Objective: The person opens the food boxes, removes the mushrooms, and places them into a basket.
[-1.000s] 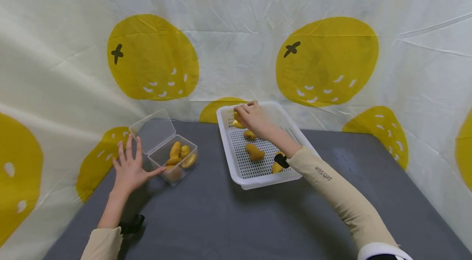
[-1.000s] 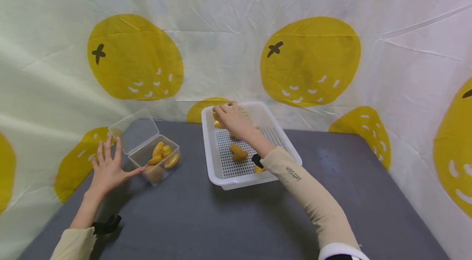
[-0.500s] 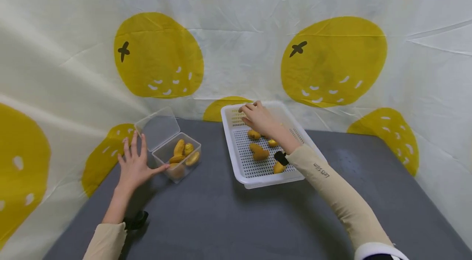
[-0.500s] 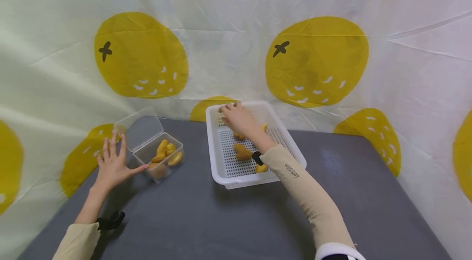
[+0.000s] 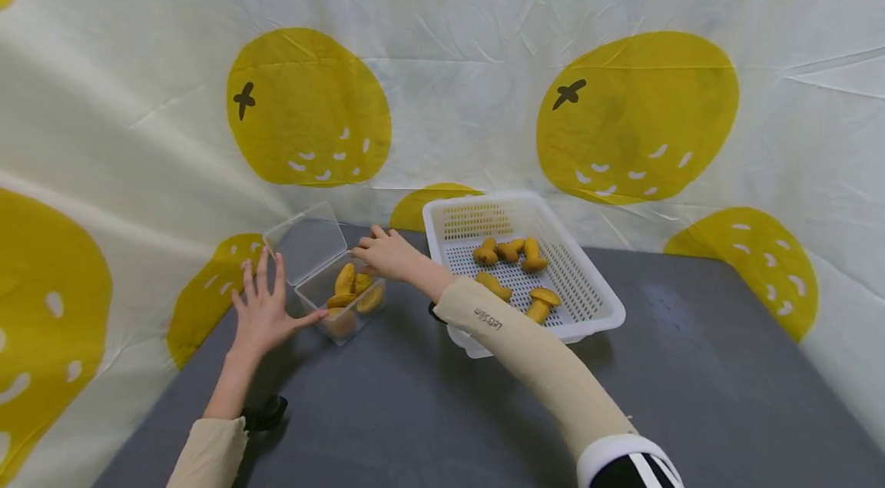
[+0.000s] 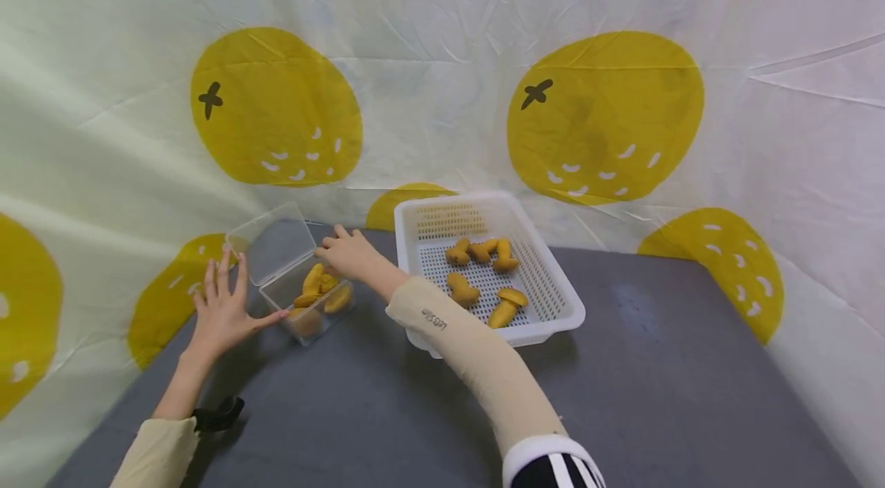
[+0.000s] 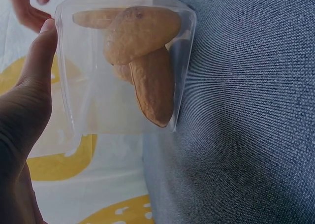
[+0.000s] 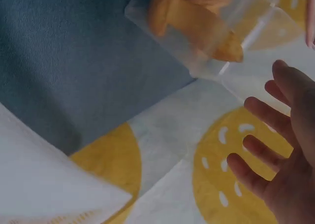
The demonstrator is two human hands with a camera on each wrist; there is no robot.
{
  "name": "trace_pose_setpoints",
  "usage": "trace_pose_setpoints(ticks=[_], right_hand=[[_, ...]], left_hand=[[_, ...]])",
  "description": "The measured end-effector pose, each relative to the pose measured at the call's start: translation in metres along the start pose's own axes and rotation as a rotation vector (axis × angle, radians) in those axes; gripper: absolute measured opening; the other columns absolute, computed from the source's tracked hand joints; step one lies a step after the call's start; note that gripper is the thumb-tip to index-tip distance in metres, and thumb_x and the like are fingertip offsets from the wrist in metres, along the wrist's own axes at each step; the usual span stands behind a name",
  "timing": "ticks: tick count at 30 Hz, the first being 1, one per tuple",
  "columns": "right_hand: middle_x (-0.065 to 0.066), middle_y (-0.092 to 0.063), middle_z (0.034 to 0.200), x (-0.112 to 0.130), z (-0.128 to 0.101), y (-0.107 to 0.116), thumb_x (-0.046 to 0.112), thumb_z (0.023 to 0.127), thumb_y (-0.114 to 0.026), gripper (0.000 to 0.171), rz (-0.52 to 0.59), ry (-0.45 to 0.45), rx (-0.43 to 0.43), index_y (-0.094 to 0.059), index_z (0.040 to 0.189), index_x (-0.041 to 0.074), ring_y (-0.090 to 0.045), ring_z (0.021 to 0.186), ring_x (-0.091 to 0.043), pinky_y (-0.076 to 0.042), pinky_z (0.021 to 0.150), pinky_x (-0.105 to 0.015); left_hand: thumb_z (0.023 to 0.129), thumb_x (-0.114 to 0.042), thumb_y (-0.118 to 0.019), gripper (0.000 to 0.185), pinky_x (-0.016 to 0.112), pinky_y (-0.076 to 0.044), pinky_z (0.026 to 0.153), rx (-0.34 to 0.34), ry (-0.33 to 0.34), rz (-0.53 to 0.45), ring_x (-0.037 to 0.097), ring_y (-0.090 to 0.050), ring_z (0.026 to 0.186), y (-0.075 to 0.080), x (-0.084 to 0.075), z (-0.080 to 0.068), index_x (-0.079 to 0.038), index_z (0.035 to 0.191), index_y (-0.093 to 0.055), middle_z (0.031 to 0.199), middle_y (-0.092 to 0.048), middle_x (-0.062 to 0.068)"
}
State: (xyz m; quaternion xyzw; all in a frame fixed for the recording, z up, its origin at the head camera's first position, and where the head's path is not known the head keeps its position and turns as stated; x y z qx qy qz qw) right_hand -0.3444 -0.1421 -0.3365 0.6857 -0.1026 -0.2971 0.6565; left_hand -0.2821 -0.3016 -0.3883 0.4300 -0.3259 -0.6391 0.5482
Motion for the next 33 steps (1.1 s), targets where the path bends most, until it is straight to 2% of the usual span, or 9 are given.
trace_pose_setpoints(ticks=[7, 14, 19, 23, 28, 31, 33], right_hand=[[0.005, -0.052, 0.122, 0.004, 0.010, -0.021, 0.039, 0.091, -0.046, 0.041, -0.161, -0.025, 0.076, -0.045, 0.130, 0.029, -0.041, 0.115, -0.019, -0.044, 0.087, -0.035], [0.007, -0.052, 0.120, 0.006, 0.016, -0.032, 0.037, 0.090, -0.048, 0.035, -0.182, -0.028, 0.080, -0.046, 0.124, 0.034, -0.042, 0.115, -0.019, -0.043, 0.090, -0.036], [0.005, -0.052, 0.120, 0.005, 0.012, -0.023, 0.035, 0.091, -0.047, 0.037, -0.180, -0.025, 0.057, -0.043, 0.128, 0.036, -0.042, 0.115, -0.021, -0.044, 0.088, -0.034], [0.002, -0.052, 0.117, -0.002, 0.001, -0.002, 0.034, 0.092, -0.046, 0.036, -0.110, -0.027, -0.025, -0.044, 0.127, 0.031, -0.044, 0.109, -0.022, -0.046, 0.083, -0.033], [-0.002, -0.056, 0.108, -0.023, -0.024, 0.030, 0.028, 0.091, -0.049, 0.022, 0.098, -0.010, -0.232, -0.053, 0.112, 0.022, -0.045, 0.098, -0.024, -0.045, 0.072, -0.032], [-0.004, -0.058, 0.104, -0.041, -0.044, 0.046, 0.025, 0.091, -0.051, 0.017, 0.161, 0.004, -0.349, -0.056, 0.106, 0.018, -0.049, 0.095, -0.024, -0.043, 0.076, -0.034], [-0.003, -0.059, 0.103, -0.058, -0.059, 0.052, 0.025, 0.091, -0.051, 0.017, 0.174, -0.024, -0.388, -0.056, 0.105, 0.017, -0.050, 0.095, -0.024, -0.040, 0.082, -0.034]], left_hand=[[0.057, -0.067, -0.067, 0.127, 0.075, -0.013, 0.089, -0.002, -0.004, 0.005, 0.045, 0.007, 0.134, 0.000, -0.001, 0.000, -0.016, 0.144, 0.010, 0.150, 0.018, 0.007], [0.057, -0.067, -0.067, 0.127, 0.075, -0.012, 0.088, 0.006, -0.002, -0.007, 0.044, 0.009, 0.134, -0.001, -0.001, 0.000, -0.016, 0.144, 0.010, 0.149, 0.019, 0.007], [0.057, -0.067, -0.068, 0.127, 0.075, -0.013, 0.088, 0.008, -0.003, -0.004, 0.045, 0.008, 0.134, 0.000, -0.001, 0.000, -0.017, 0.144, 0.011, 0.149, 0.019, 0.008], [0.057, -0.067, -0.067, 0.128, 0.075, -0.014, 0.086, 0.013, -0.004, -0.004, 0.045, 0.008, 0.134, 0.001, -0.002, 0.000, -0.017, 0.143, 0.012, 0.149, 0.019, 0.008], [0.058, -0.067, -0.067, 0.128, 0.076, -0.013, 0.085, 0.023, 0.001, -0.018, 0.045, 0.010, 0.134, 0.001, -0.001, -0.001, -0.016, 0.143, 0.013, 0.149, 0.021, 0.008], [0.058, -0.067, -0.067, 0.127, 0.076, -0.013, 0.085, 0.023, -0.004, -0.030, 0.046, 0.009, 0.134, 0.002, -0.001, -0.001, -0.016, 0.143, 0.013, 0.149, 0.021, 0.007], [0.058, -0.067, -0.067, 0.127, 0.076, -0.014, 0.085, 0.015, -0.012, -0.028, 0.046, 0.009, 0.134, 0.002, -0.001, -0.001, -0.016, 0.143, 0.012, 0.149, 0.020, 0.008]])
Point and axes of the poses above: each hand's wrist, its own z-axis towards the middle knuckle, its own y-axis out of the back of the hand, x = y × z, the point moved 8 cm from there along z, towards the middle knuckle
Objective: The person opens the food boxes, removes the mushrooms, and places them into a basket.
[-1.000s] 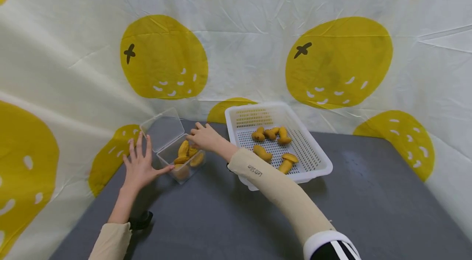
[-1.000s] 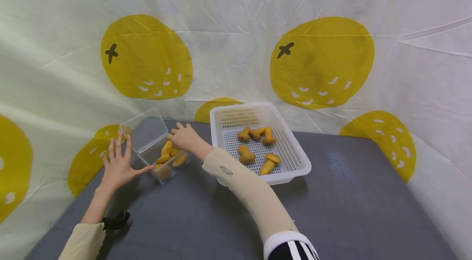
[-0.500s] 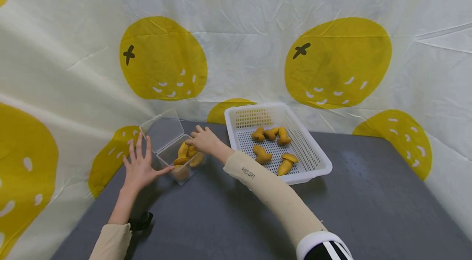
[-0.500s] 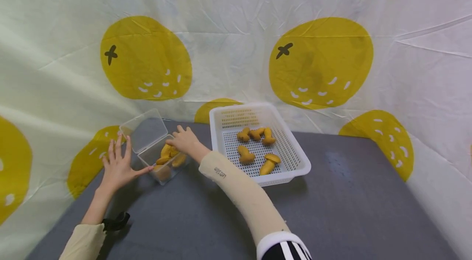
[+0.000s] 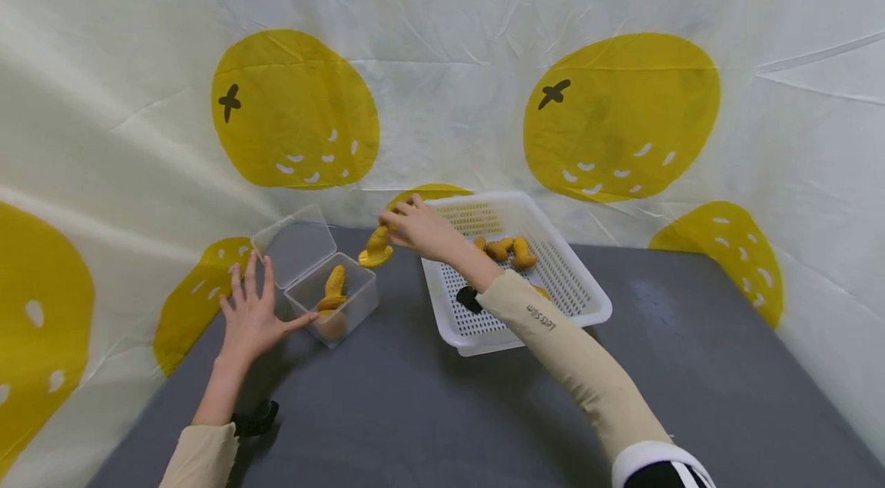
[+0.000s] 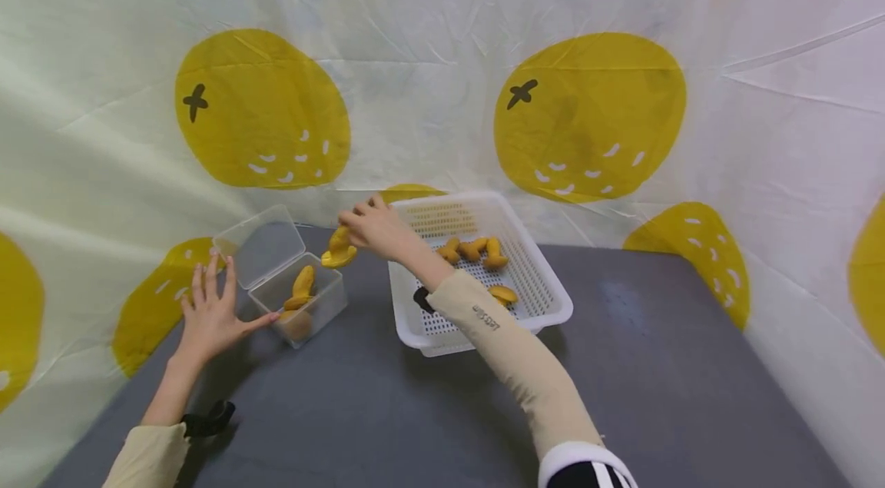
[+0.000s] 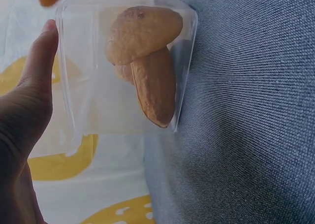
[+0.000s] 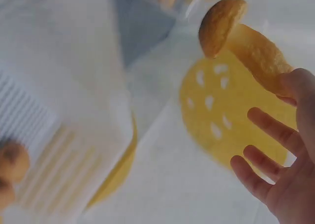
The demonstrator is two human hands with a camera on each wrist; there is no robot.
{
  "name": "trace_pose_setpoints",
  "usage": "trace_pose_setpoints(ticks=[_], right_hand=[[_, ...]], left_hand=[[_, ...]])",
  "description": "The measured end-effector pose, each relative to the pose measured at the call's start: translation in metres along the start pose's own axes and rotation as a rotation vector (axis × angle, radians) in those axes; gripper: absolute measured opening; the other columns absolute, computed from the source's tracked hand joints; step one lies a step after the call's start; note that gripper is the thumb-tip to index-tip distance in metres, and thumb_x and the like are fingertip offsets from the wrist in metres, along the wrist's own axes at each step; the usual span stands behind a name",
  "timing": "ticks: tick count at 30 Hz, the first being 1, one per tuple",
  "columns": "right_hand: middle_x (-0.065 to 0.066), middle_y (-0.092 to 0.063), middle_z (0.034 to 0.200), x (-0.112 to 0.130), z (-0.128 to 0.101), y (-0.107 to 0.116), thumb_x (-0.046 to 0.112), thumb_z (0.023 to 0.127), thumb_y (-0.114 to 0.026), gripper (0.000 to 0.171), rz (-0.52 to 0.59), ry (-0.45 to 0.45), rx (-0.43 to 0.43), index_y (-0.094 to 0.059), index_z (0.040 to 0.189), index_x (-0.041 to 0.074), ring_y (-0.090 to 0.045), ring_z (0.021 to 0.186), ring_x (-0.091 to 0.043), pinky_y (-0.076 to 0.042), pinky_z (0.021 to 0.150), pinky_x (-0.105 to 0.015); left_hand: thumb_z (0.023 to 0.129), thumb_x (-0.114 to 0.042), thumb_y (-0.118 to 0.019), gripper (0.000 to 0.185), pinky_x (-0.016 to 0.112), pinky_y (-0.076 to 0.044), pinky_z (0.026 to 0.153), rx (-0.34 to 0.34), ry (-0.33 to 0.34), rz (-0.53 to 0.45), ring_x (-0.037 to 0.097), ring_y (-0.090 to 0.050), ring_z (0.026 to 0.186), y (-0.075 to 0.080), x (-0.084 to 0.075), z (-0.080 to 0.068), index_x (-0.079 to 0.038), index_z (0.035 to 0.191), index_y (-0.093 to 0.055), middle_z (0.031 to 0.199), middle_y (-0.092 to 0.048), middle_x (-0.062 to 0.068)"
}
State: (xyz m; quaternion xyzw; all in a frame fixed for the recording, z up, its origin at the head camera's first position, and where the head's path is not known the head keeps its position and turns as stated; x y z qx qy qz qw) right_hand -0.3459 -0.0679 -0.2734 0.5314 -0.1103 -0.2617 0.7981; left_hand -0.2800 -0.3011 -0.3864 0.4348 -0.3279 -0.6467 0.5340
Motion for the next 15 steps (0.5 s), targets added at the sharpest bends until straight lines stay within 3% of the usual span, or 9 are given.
trace_pose_setpoints(ticks=[3, 10, 15], right_hand=[[-0.005, -0.059, 0.102, -0.026, -0.020, 0.015, 0.024, 0.091, -0.051, 0.017, 0.012, -0.065, -0.032, -0.056, 0.104, 0.015, -0.050, 0.094, -0.024, -0.036, 0.087, -0.038], [-0.010, -0.061, 0.096, -0.083, -0.069, 0.039, 0.020, 0.088, -0.055, 0.014, -0.069, -0.190, -0.084, -0.057, 0.099, 0.011, -0.051, 0.092, -0.031, -0.044, 0.076, -0.041], [-0.013, -0.059, 0.094, -0.114, -0.096, 0.032, 0.020, 0.089, -0.053, 0.014, -0.083, -0.249, 0.033, -0.055, 0.099, 0.009, -0.051, 0.086, -0.029, -0.036, 0.085, -0.044]], left_hand=[[0.058, -0.066, -0.068, 0.126, 0.076, -0.014, 0.084, -0.007, -0.007, -0.003, 0.045, 0.009, 0.134, 0.001, 0.000, 0.000, -0.016, 0.143, 0.012, 0.149, 0.020, 0.008], [0.059, -0.067, -0.066, 0.126, 0.076, -0.014, 0.084, 0.004, -0.003, -0.001, 0.043, 0.011, 0.134, 0.001, 0.001, 0.000, -0.016, 0.143, 0.012, 0.149, 0.019, 0.009], [0.059, -0.067, -0.066, 0.126, 0.076, -0.013, 0.085, 0.010, 0.005, -0.007, 0.042, 0.013, 0.135, -0.001, 0.001, 0.000, -0.017, 0.143, 0.012, 0.150, 0.016, 0.011]])
Point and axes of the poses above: each hand's wrist, its own z-axis towards the middle knuckle, its own y-axis out of the back of the hand, x = y × z, the point moved 8 cm from there along z, towards the middle knuckle
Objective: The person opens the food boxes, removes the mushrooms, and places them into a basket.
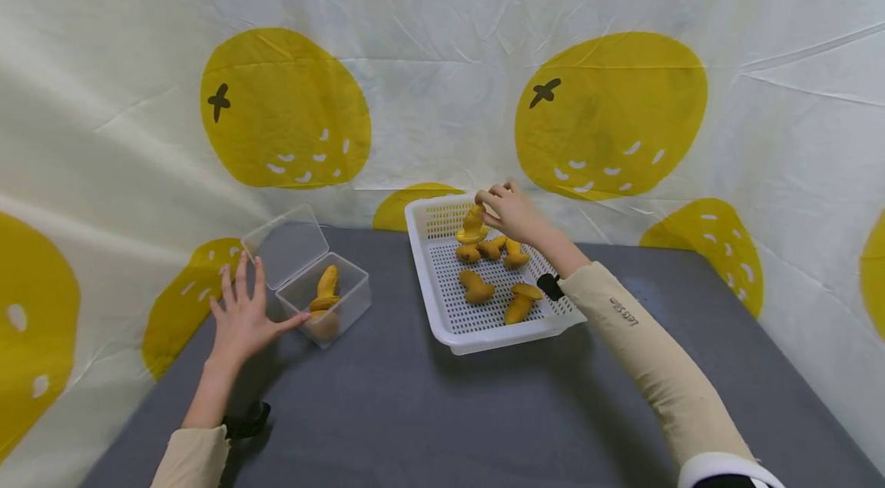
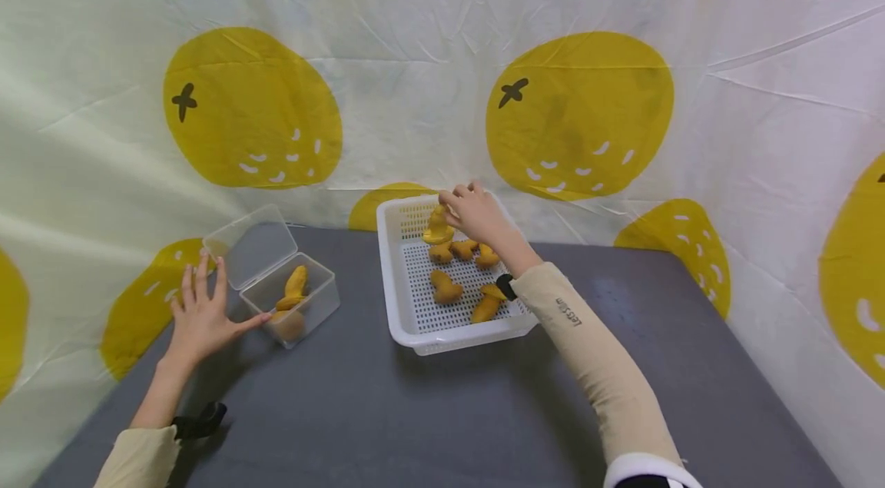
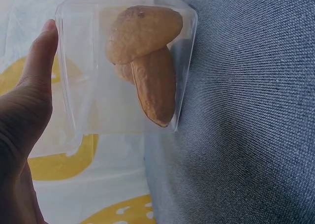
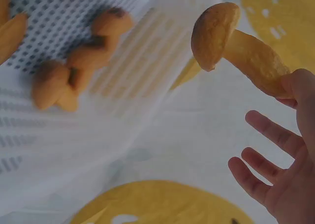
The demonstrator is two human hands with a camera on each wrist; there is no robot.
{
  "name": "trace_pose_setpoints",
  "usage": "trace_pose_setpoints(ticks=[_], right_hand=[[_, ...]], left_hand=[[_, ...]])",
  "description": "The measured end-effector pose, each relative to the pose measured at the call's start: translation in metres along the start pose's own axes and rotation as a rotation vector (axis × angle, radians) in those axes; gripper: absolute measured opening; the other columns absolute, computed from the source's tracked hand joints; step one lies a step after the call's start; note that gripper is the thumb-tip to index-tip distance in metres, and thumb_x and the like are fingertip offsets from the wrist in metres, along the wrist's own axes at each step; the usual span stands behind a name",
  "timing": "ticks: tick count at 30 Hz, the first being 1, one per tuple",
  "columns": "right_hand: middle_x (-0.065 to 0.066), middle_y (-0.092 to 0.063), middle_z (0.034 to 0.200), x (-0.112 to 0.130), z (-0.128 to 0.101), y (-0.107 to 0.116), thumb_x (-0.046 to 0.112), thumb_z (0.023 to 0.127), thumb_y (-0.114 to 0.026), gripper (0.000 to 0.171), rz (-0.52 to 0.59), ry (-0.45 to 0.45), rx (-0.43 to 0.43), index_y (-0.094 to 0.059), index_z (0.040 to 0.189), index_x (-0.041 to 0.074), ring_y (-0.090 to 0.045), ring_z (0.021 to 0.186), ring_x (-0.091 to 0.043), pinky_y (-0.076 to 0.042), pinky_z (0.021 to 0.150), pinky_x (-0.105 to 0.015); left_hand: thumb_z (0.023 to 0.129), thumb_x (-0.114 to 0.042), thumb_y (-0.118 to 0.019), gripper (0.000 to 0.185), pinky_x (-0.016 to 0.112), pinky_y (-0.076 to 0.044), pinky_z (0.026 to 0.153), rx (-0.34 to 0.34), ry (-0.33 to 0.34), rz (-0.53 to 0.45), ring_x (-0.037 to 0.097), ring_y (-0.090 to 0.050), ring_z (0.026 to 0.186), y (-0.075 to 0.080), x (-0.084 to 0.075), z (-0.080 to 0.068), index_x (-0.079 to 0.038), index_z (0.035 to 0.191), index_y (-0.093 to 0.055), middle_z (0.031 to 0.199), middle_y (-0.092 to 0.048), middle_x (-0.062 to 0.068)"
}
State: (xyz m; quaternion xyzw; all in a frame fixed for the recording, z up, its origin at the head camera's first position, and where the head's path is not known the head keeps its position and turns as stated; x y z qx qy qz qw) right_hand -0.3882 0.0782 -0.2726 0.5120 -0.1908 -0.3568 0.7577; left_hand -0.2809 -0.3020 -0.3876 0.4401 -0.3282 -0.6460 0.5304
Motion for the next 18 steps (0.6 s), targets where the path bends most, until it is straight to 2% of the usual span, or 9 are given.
trace_pose_setpoints(ticks=[6, 9, 13, 18], right_hand=[[-0.013, -0.056, 0.101, -0.026, -0.010, -0.028, 0.025, 0.092, -0.048, 0.017, -0.042, -0.141, 0.227, -0.053, 0.104, 0.014, -0.044, 0.093, -0.033, -0.040, 0.070, -0.044], [-0.013, -0.054, 0.105, -0.024, -0.006, -0.033, 0.028, 0.093, -0.045, 0.019, -0.047, -0.165, 0.271, -0.053, 0.107, 0.016, -0.042, 0.097, -0.034, -0.041, 0.068, -0.044], [-0.011, -0.054, 0.108, 0.005, 0.013, -0.029, 0.028, 0.093, -0.046, 0.021, -0.005, -0.093, 0.220, -0.054, 0.109, 0.017, -0.043, 0.099, -0.033, -0.043, 0.071, -0.043], [-0.009, -0.057, 0.109, 0.070, 0.048, -0.021, 0.026, 0.091, -0.050, 0.023, 0.061, 0.060, 0.149, -0.057, 0.110, 0.016, -0.046, 0.099, -0.029, -0.042, 0.080, -0.040]], left_hand=[[0.059, -0.067, -0.066, 0.126, 0.077, -0.012, 0.084, 0.004, 0.000, -0.001, 0.042, 0.014, 0.134, 0.000, 0.004, -0.001, -0.017, 0.143, 0.014, 0.149, 0.022, 0.007], [0.059, -0.067, -0.066, 0.126, 0.076, -0.013, 0.085, -0.001, -0.002, 0.007, 0.042, 0.014, 0.134, 0.001, 0.004, 0.000, -0.016, 0.143, 0.013, 0.148, 0.023, 0.006], [0.059, -0.066, -0.067, 0.126, 0.076, -0.012, 0.085, -0.003, -0.005, 0.001, 0.043, 0.013, 0.134, 0.001, 0.003, 0.001, -0.016, 0.143, 0.013, 0.148, 0.023, 0.006], [0.059, -0.066, -0.068, 0.127, 0.076, -0.012, 0.087, 0.000, -0.003, 0.002, 0.044, 0.009, 0.134, -0.001, 0.001, 0.002, -0.016, 0.143, 0.013, 0.149, 0.021, 0.007]])
Point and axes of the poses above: each hand's wrist, its own z-axis towards the middle knuckle, its own y-axis out of the back of the hand, x = y × z, the point moved 8 cm from there along z, towards the middle knuckle
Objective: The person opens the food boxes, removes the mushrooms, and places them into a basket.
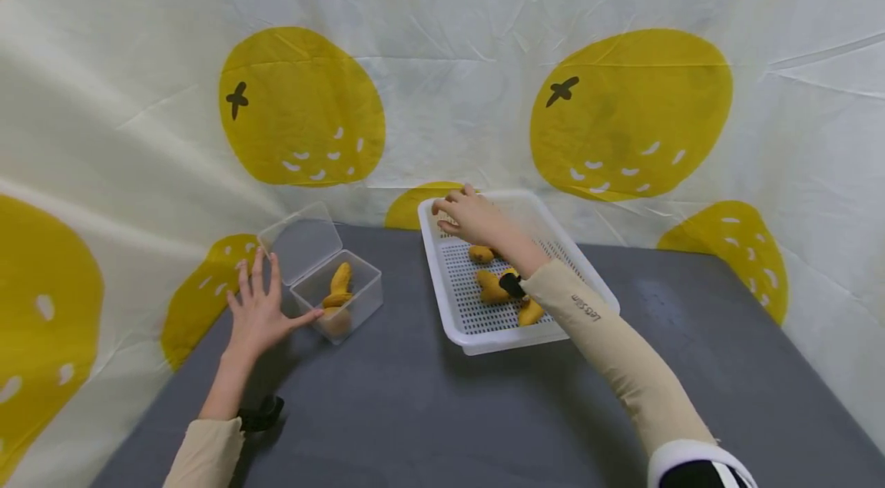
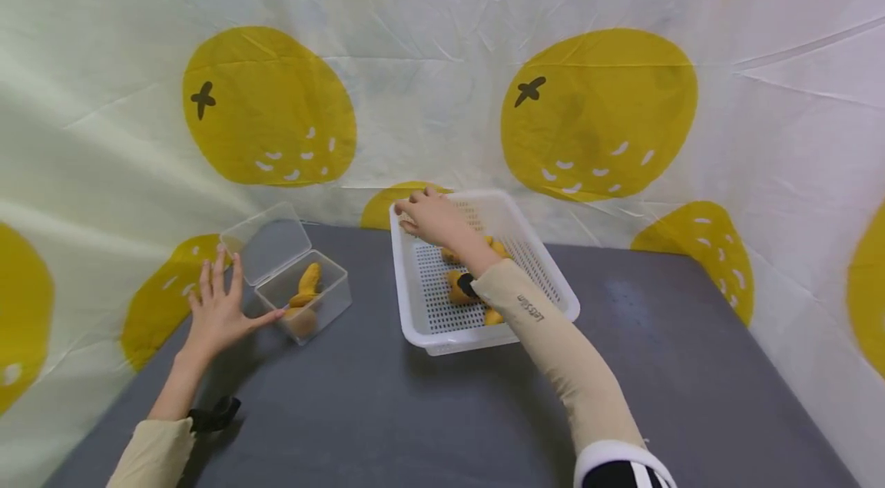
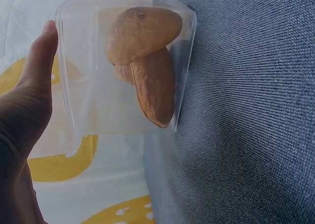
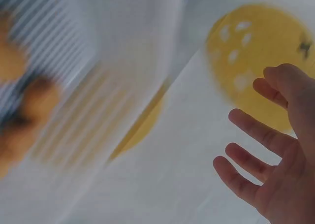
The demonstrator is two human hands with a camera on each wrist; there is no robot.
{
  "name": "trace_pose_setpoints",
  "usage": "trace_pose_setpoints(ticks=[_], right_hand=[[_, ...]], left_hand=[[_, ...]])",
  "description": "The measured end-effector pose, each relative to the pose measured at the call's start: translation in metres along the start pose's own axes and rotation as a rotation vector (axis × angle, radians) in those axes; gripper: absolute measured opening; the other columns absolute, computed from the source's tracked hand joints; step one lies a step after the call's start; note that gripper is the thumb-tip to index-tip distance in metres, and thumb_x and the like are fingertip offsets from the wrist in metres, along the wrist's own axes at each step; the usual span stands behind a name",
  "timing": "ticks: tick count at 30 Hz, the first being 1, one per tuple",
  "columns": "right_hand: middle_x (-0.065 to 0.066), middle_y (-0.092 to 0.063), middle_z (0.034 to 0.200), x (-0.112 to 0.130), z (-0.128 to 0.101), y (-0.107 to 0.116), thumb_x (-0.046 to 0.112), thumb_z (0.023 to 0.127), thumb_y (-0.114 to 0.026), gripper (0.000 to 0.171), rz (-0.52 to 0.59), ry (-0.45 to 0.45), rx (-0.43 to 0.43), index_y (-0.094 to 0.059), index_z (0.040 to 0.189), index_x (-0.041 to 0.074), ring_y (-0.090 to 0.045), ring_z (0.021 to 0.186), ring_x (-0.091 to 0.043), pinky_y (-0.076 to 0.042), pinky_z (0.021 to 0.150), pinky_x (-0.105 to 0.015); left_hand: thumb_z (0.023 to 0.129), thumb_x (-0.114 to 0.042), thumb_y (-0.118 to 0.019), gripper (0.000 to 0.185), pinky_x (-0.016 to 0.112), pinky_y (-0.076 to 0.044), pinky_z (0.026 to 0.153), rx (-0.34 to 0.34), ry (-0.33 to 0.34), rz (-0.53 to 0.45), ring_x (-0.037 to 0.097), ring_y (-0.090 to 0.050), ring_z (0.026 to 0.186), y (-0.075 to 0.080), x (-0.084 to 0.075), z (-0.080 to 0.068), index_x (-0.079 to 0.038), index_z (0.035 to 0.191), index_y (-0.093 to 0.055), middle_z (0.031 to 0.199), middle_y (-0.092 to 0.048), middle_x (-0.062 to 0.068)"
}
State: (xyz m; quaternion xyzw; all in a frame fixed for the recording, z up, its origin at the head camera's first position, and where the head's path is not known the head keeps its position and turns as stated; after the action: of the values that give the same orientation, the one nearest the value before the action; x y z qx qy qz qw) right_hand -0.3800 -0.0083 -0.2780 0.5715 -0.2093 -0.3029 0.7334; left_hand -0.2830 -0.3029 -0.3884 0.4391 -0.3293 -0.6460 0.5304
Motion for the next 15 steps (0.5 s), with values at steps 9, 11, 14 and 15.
trace_pose_setpoints(ticks=[9, 11, 14, 15], right_hand=[[0.001, -0.054, 0.118, 0.114, 0.054, -0.053, 0.035, 0.089, -0.051, 0.033, -0.146, 0.208, 0.209, -0.052, 0.121, 0.027, -0.046, 0.103, -0.021, -0.046, 0.080, -0.033], [0.005, -0.054, 0.119, 0.129, 0.063, -0.073, 0.037, 0.088, -0.051, 0.034, -0.192, 0.215, 0.257, -0.052, 0.121, 0.030, -0.046, 0.105, -0.019, -0.045, 0.083, -0.032], [0.008, -0.055, 0.120, 0.147, 0.073, -0.095, 0.040, 0.087, -0.052, 0.034, -0.247, 0.210, 0.300, -0.052, 0.120, 0.033, -0.046, 0.108, -0.017, -0.044, 0.086, -0.033], [0.009, -0.055, 0.121, 0.152, 0.076, -0.101, 0.040, 0.087, -0.051, 0.033, -0.266, 0.207, 0.309, -0.053, 0.119, 0.035, -0.045, 0.110, -0.016, -0.044, 0.087, -0.033]], left_hand=[[0.057, -0.066, -0.068, 0.128, 0.074, -0.012, 0.089, -0.007, -0.006, 0.018, 0.046, 0.005, 0.134, -0.002, -0.002, 0.003, -0.016, 0.144, 0.011, 0.149, 0.019, 0.007], [0.056, -0.066, -0.069, 0.128, 0.074, -0.012, 0.089, -0.010, -0.003, 0.021, 0.045, 0.007, 0.134, -0.001, -0.002, 0.003, -0.016, 0.144, 0.011, 0.149, 0.019, 0.007], [0.056, -0.065, -0.070, 0.129, 0.075, -0.013, 0.089, -0.012, -0.001, 0.021, 0.045, 0.006, 0.134, 0.000, -0.001, 0.002, -0.016, 0.143, 0.012, 0.149, 0.019, 0.008], [0.056, -0.065, -0.070, 0.129, 0.075, -0.013, 0.089, -0.012, -0.001, 0.021, 0.045, 0.006, 0.134, 0.001, -0.001, 0.002, -0.016, 0.143, 0.012, 0.149, 0.018, 0.009]])
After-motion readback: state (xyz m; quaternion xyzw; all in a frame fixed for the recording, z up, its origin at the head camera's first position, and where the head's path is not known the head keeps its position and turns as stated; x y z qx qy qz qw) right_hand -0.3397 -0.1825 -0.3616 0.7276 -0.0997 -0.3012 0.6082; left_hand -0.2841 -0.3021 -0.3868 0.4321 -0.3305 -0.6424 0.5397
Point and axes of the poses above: each hand's wrist, its own z-axis towards the middle knuckle, its own y-axis out of the back of the hand, x = y × z, the point moved 8 cm from there along z, towards the middle knuckle
